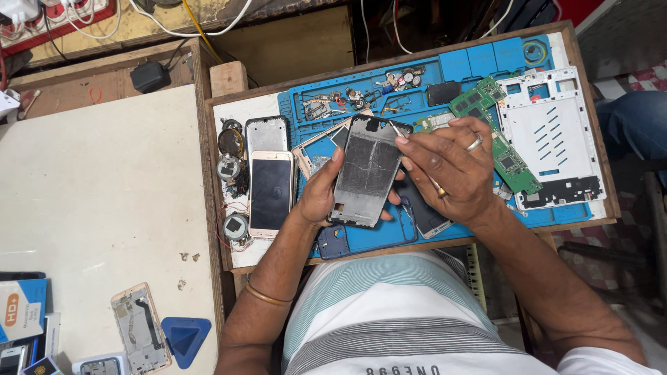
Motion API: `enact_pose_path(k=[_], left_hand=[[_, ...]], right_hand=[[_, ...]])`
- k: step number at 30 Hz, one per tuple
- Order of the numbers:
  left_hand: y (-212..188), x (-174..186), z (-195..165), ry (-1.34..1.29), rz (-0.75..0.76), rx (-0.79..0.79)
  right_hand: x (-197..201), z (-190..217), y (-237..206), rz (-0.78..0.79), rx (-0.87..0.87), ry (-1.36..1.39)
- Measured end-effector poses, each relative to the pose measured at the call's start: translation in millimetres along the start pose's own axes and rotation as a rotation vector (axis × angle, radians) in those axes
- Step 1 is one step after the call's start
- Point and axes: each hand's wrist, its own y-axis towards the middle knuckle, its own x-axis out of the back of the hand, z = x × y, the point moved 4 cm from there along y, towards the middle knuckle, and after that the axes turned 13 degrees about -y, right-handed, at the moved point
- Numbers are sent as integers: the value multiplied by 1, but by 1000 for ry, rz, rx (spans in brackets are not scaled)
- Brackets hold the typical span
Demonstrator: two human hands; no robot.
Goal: The person holds a disassembled phone frame and uses a metal pry tool to work around its edges, separating components and removing the mid-frame. They then pick up a green motherboard and probe and lift components on it with the tool, working over a cluttered repair mat with other phone parts.
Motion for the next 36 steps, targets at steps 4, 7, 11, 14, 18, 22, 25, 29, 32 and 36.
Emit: enact_pose_path(k=[4, 7, 11, 14, 18, 22, 25, 29, 32, 36], left_hand=[[1, 1, 0, 27, -2, -10], [0, 2, 0, 48, -4, 0], [1, 3, 3, 30, -2, -7], [5, 4, 4, 8, -17, 10], [8, 1, 5, 39, 10, 8], [9, -1, 9, 146, -1, 70], [9, 2, 11, 256, -5, 120], [9, 13, 16, 328, -28, 98], [10, 25, 22, 428, -66, 41], [12, 35, 17, 655, -171, -149]], right_hand=[[0, 0, 1, -1, 11, 9], [0, 0, 1, -6, 31, 10], [-1, 0, 2, -6, 50, 8], [-1, -1, 3, -3, 26, 7], [0, -3, 3, -15, 22, -4], [1, -2, 1, -16, 37, -9], [1, 0, 0, -8, 37, -7], [3, 5, -1, -9, 33, 16], [-1, 13, -2, -19, 55, 36], [-12, 35, -9, 41, 121, 113]])
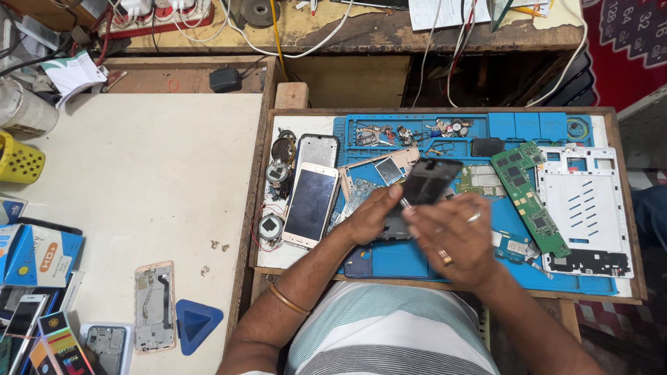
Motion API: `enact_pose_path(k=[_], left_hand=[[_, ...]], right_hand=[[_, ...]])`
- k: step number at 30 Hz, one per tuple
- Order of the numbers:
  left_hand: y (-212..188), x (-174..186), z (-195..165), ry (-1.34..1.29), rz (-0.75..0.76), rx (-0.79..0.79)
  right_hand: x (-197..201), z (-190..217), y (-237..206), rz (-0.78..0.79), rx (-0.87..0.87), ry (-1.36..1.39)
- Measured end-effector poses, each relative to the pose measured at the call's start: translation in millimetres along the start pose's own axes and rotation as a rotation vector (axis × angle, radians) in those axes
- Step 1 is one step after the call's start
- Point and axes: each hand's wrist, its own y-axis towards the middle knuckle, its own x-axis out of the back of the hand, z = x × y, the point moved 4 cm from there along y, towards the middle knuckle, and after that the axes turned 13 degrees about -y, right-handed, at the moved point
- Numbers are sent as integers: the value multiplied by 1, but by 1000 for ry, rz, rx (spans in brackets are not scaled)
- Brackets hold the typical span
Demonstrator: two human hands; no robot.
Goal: The person holds a disassembled phone frame and uses a metal pry tool to work around its edges, separating components and removing the mid-frame. They then pick up a green motherboard and probe and lift components on it with the tool, working over a cluttered repair mat with other phone parts.
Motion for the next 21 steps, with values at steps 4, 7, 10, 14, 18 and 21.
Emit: enact_pose_path(k=[4, 7, 10, 14, 18, 21], left_hand=[[-1, 0, -17, -243, -34, -187], [0, 0, -30, -377, -134, -270], [-3, 1, -41, -352, -222, -329], [-3, 4, -45, -409, -306, -361], [-2, 5, -45, -430, -337, -388], [-1, 5, -44, -422, -353, -387]], right_hand=[[-20, 22, -5, 68, -18, 171], [-30, 26, -9, 118, -65, 281], [-34, 25, -12, 157, -105, 339], [-38, 22, -14, 209, -143, 374], [-36, 15, -13, 259, -159, 414], [-38, 8, -14, 283, -160, 414]])
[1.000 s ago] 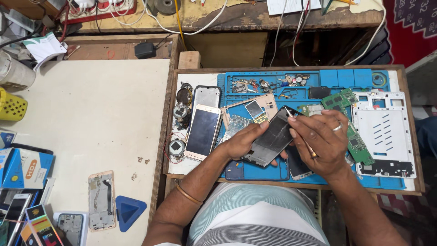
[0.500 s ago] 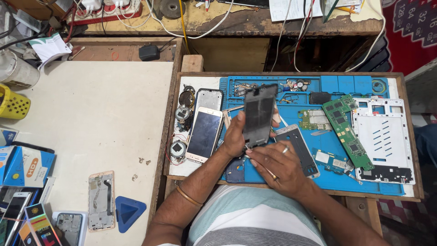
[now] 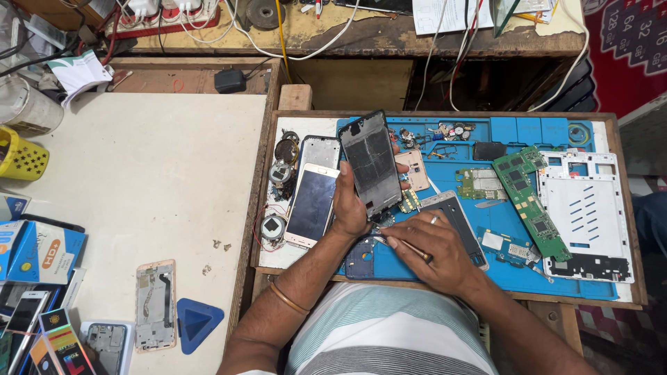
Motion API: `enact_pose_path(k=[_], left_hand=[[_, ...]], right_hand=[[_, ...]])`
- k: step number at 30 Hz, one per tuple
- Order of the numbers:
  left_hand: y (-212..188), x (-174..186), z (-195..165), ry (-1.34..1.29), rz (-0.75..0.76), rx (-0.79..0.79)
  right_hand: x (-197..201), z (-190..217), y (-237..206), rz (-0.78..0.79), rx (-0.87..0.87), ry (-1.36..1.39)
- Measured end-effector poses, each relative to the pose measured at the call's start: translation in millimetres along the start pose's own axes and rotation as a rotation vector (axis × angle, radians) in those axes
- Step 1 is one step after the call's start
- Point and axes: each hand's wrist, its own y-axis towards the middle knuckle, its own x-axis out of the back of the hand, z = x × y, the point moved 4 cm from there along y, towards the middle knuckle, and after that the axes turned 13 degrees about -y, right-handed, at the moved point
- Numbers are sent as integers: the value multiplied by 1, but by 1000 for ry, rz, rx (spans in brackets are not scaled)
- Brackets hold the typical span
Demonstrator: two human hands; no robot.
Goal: The person holds a disassembled phone frame and uses a metal pry tool to work around its edges, separating components and removing the mid-frame. They then pick up a green motherboard and probe and lift components on it with the tool, working over a cluttered repair mat with other phone parts.
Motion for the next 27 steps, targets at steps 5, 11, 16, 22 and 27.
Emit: enact_pose_path(k=[5, 11, 16, 22, 27], left_hand=[[2, 3, 0, -53, -29, 38], [3, 2, -1, -35, -28, 3], [-1, 1, -1, -37, 2, -15], [-6, -1, -3, -20, 35, -30], [-6, 2, 0, -39, 29, -8]], right_hand=[[-9, -15, 3, 114, -115, -149], [11, -12, -1, -40, -59, -106], [12, 1, -2, -70, -5, -4], [4, 5, 1, -24, -45, 46], [10, 4, 1, -19, -25, 29]])
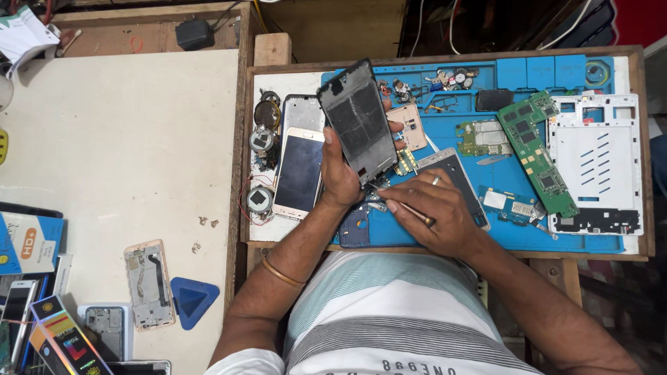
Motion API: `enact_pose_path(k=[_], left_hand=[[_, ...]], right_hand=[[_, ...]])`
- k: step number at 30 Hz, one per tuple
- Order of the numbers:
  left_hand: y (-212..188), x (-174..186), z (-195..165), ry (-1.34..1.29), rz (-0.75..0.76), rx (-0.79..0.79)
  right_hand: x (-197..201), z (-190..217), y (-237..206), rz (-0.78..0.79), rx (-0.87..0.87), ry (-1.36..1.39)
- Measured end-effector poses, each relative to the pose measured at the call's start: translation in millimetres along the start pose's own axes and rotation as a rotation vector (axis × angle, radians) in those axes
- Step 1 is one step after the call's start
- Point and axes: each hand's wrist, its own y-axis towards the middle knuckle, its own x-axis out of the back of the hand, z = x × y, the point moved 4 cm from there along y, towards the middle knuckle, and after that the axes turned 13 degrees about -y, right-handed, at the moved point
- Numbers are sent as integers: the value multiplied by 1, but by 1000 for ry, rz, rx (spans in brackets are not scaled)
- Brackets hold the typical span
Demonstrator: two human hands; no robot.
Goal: The person holds a disassembled phone frame and uses a metal pry tool to work around its edges, separating components and removing the mid-frame. They then pick up a green motherboard and probe and lift components on it with the tool, working over a cluttered repair mat with other phone parts.
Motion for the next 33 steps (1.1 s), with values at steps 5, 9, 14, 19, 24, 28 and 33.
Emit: enact_pose_path(k=[5, 9, 14, 19, 24, 28, 33], left_hand=[[3, 5, 2, -80, -27, 3], [6, 5, 1, -71, -54, 0], [8, 4, 1, -104, -106, 71], [12, 1, 3, -106, -74, 148], [12, 2, 3, -82, -92, 195], [11, 3, 5, -126, -106, 183], [11, 7, 6, -149, -104, 167]], right_hand=[[7, -9, 3, -48, -38, -82], [10, -16, 6, -99, -32, -215], [9, -16, 5, -147, 53, -366], [8, -16, 3, -151, 82, -453], [8, -18, 3, -167, 56, -417], [10, -24, 3, -114, -39, -272], [10, -22, 4, -126, -17, -325]])
